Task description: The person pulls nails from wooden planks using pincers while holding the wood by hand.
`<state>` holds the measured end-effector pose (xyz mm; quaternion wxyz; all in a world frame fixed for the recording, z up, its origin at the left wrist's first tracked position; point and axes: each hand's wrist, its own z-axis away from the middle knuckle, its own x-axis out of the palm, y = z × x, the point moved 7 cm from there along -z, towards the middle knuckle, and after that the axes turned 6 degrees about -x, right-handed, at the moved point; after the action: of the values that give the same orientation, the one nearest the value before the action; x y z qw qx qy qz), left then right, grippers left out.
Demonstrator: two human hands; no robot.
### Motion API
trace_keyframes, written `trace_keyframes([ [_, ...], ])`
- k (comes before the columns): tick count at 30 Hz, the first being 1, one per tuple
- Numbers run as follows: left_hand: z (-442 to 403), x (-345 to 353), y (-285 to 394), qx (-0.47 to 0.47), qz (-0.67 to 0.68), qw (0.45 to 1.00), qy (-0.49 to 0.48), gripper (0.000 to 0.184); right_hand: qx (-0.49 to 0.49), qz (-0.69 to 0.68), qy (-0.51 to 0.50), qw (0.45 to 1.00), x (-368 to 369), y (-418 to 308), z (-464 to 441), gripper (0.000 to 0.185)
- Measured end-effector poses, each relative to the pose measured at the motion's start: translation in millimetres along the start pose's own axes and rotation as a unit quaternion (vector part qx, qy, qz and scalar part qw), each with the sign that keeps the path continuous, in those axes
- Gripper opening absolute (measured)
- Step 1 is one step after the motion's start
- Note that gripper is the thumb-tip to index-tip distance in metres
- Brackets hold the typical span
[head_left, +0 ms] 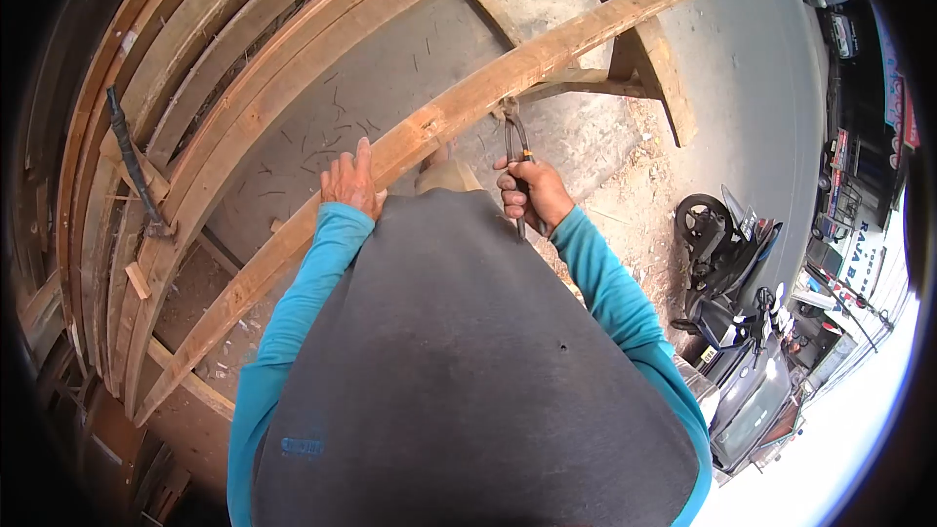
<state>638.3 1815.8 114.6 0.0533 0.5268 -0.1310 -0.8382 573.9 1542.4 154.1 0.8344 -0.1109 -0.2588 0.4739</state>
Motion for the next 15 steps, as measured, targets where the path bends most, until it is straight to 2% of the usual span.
trace_keyframes([
  [1,-3.3,4.5,-5.1,-0.014,-0.011,0.999,-0.031,0.100,-0.022,-0.015,0.034,0.999,11.4,8.3,-2.8,0.021],
  [4,-1.2,2.4,-4.0,0.017,-0.010,1.000,-0.018,0.099,-0.153,-0.019,0.112,0.982,29.6,49.7,-29.5,0.016],
  [6,1.6,-1.6,-3.3,0.007,-0.008,1.000,-0.029,0.100,-0.231,-0.006,0.165,0.959,38.3,68.2,-47.7,0.017],
  [10,-8.8,1.7,-8.8,0.007,0.010,0.999,-0.038,0.095,-0.291,0.085,0.165,0.939,11.7,82.7,-71.4,0.021],
  [11,-9.0,1.9,-9.7,0.005,0.016,0.999,-0.032,0.093,-0.360,0.239,0.193,0.881,-4.5,77.9,-72.9,0.023],
  [12,-7.6,0.7,-9.0,0.004,0.016,0.999,-0.031,0.093,-0.418,0.385,0.214,0.794,-10.7,69.4,-67.3,0.025],
  [13,-7.9,-0.9,-7.8,0.000,0.018,0.999,-0.037,0.092,-0.379,0.392,0.195,0.815,-14.4,60.9,-57.9,0.028],
  [14,-8.9,-2.4,-7.5,-0.003,0.021,0.999,-0.044,0.091,-0.381,0.392,0.193,0.815,-16.1,47.2,-42.8,0.028],
  [15,-9.2,-3.1,-7.4,-0.004,0.021,0.999,-0.042,0.091,-0.298,0.319,0.149,0.887,-15.7,39.0,-31.9,0.031],
])
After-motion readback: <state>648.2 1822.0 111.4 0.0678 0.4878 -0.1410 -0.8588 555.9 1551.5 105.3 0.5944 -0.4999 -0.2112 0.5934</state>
